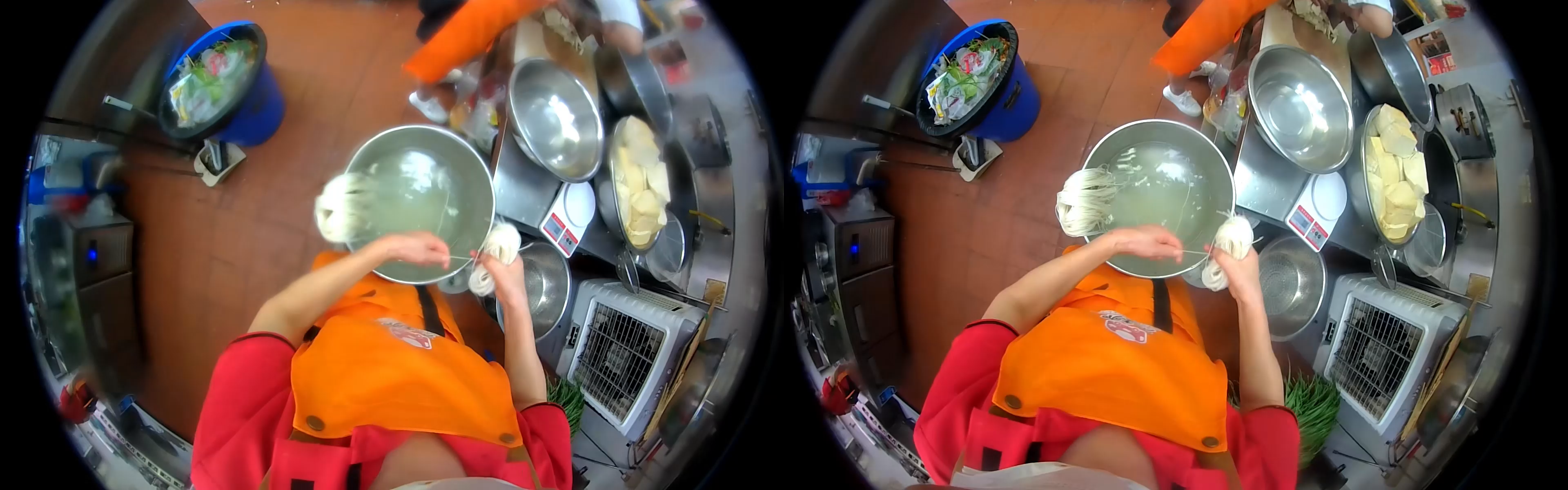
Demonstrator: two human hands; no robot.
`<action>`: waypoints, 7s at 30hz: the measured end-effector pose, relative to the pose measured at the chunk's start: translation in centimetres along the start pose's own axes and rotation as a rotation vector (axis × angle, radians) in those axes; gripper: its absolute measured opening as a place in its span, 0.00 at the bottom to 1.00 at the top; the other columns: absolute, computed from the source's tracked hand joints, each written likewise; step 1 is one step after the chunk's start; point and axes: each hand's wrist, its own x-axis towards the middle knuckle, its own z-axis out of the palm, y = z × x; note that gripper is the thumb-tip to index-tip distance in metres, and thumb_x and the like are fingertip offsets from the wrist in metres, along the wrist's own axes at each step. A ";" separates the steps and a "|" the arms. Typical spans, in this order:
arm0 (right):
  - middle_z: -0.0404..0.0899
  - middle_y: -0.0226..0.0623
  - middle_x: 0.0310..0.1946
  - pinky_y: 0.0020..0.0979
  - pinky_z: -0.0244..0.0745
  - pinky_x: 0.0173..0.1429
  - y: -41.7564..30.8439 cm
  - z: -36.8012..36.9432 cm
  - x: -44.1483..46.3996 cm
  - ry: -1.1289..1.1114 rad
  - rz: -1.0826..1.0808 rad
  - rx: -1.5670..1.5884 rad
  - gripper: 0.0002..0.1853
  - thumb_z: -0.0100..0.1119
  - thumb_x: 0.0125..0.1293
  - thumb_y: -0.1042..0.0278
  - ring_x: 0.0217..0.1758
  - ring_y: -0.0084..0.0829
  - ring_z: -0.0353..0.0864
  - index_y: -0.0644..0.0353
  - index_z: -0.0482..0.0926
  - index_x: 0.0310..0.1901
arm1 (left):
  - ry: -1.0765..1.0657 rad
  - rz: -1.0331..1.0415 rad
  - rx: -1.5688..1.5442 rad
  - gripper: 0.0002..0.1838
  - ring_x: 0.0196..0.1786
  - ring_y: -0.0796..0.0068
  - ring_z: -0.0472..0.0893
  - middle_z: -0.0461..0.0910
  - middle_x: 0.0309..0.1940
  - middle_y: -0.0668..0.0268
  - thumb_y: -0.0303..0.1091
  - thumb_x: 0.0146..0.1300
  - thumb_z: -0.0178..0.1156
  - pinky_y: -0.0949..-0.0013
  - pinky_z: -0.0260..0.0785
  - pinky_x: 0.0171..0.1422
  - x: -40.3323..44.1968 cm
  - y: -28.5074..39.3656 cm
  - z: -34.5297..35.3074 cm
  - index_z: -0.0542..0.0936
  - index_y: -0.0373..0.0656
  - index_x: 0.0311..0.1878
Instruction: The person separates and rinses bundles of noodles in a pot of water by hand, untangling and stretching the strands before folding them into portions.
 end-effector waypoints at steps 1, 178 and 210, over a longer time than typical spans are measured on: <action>0.79 0.39 0.40 0.29 0.77 0.40 2.3 -1.4 -0.2 0.018 0.006 -0.084 0.18 0.58 0.55 0.81 0.39 0.30 0.81 0.69 0.73 0.49 | 0.016 -0.001 -0.009 0.14 0.36 0.80 0.75 0.79 0.33 0.70 0.45 0.66 0.53 0.74 0.70 0.44 -0.2 -0.9 0.1 0.81 0.46 0.45; 0.76 0.46 0.48 0.35 0.70 0.55 -4.1 4.8 3.4 -0.009 -0.683 -0.468 0.29 0.59 0.56 0.72 0.52 0.39 0.77 0.61 0.63 0.60 | 0.925 0.312 0.074 0.17 0.38 0.66 0.79 0.81 0.34 0.56 0.43 0.65 0.54 0.66 0.69 0.45 0.3 8.3 -0.1 0.79 0.36 0.42; 0.80 0.46 0.39 0.34 0.75 0.44 -7.6 2.0 4.4 0.033 -0.514 -0.713 0.23 0.63 0.49 0.65 0.40 0.38 0.82 0.60 0.73 0.49 | 0.704 0.237 0.143 0.11 0.35 0.71 0.76 0.80 0.35 0.63 0.35 0.64 0.55 0.70 0.68 0.42 1.2 8.2 -0.8 0.78 0.43 0.47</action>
